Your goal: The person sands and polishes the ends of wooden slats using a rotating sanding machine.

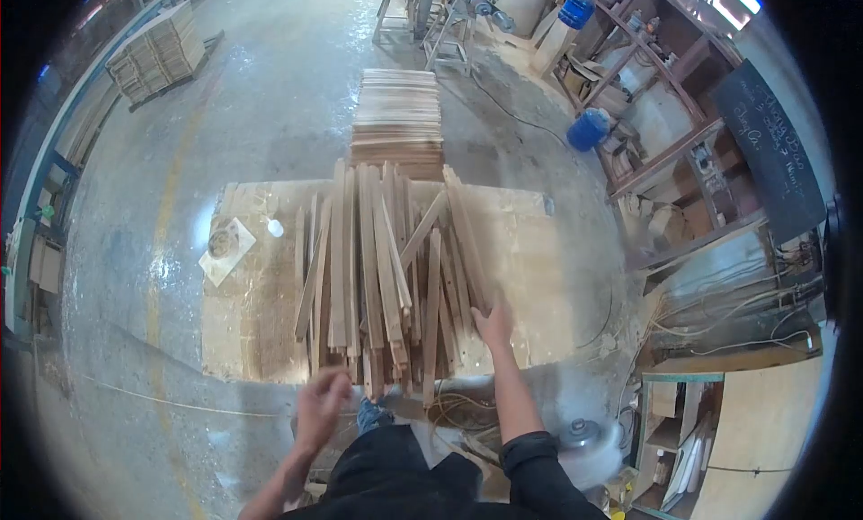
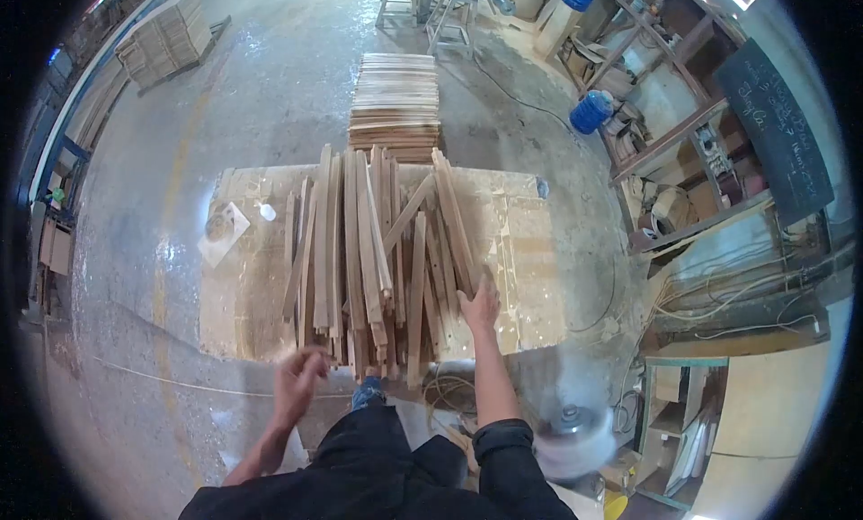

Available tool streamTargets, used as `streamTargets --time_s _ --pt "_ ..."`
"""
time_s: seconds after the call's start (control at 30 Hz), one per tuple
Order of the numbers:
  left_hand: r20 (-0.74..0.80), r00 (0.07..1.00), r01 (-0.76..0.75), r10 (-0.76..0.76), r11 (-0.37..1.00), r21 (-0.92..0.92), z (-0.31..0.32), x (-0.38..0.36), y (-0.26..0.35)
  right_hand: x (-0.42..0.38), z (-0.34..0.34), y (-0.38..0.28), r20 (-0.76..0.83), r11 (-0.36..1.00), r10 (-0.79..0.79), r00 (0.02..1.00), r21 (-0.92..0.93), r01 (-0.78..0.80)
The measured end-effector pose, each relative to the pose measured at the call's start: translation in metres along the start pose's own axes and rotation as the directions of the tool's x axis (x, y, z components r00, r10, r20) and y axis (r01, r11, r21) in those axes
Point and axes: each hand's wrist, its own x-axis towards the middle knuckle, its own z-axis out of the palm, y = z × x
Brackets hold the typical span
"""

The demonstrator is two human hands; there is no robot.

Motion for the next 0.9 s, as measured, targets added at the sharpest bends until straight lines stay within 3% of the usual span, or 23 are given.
streamTargets --time_s 0.07,0.17,0.27,0.37,0.43,0.5,0.63,0.73,0.77,0.87,0.9 --pt "0.159 0.979 0.128 -0.131 0.991 0.028 0.020 -0.007 -0.009 0.017 0.003 -0.003 0.011 1.000 0.006 1.000 -0.015 -0.005" --pt "0.367 0.910 0.164 -0.191 0.981 0.103 0.042 -0.008 -0.020 0.034 0.013 0.004 0.019 1.000 -0.011 1.000 0.012 0.011" --pt "0.525 0.839 -0.004 -0.146 0.962 0.275 0.067 0.015 0.004 0.016 0.011 0.025 0.011 0.998 0.034 0.999 -0.060 -0.033" --pt "0.604 0.797 -0.294 0.027 0.890 0.349 0.102 0.064 0.035 -0.025 -0.013 0.036 0.043 0.977 0.184 0.982 -0.121 -0.177" --pt "0.555 0.826 -0.280 0.095 0.924 0.258 0.133 0.105 0.043 -0.069 -0.015 0.046 0.023 0.955 0.262 0.965 -0.147 -0.256" --pt "0.577 0.802 -0.436 0.157 0.814 0.384 0.174 0.140 0.055 -0.098 -0.018 0.044 0.045 0.917 0.382 0.923 -0.142 -0.373" --pt "0.753 0.636 -0.429 -0.168 0.734 0.526 0.247 0.159 -0.014 -0.129 -0.021 0.020 0.064 0.825 0.562 0.825 -0.116 -0.553" --pt "0.719 0.643 -0.439 -0.264 0.642 0.629 0.269 0.131 -0.120 -0.137 -0.016 0.028 0.221 0.744 0.635 0.740 0.083 -0.663" --pt "0.701 0.658 -0.439 -0.275 0.617 0.653 0.272 0.121 -0.137 -0.142 -0.014 0.035 0.205 0.747 0.616 0.760 0.154 -0.647" --pt "0.671 0.706 -0.228 -0.227 0.824 0.518 0.271 0.090 -0.136 -0.157 -0.004 0.074 0.253 0.747 0.500 0.828 0.359 -0.560" --pt "0.673 0.704 -0.195 -0.228 0.849 0.492 0.275 0.088 -0.142 -0.163 -0.011 0.075 0.348 0.658 0.500 0.793 0.443 -0.609"
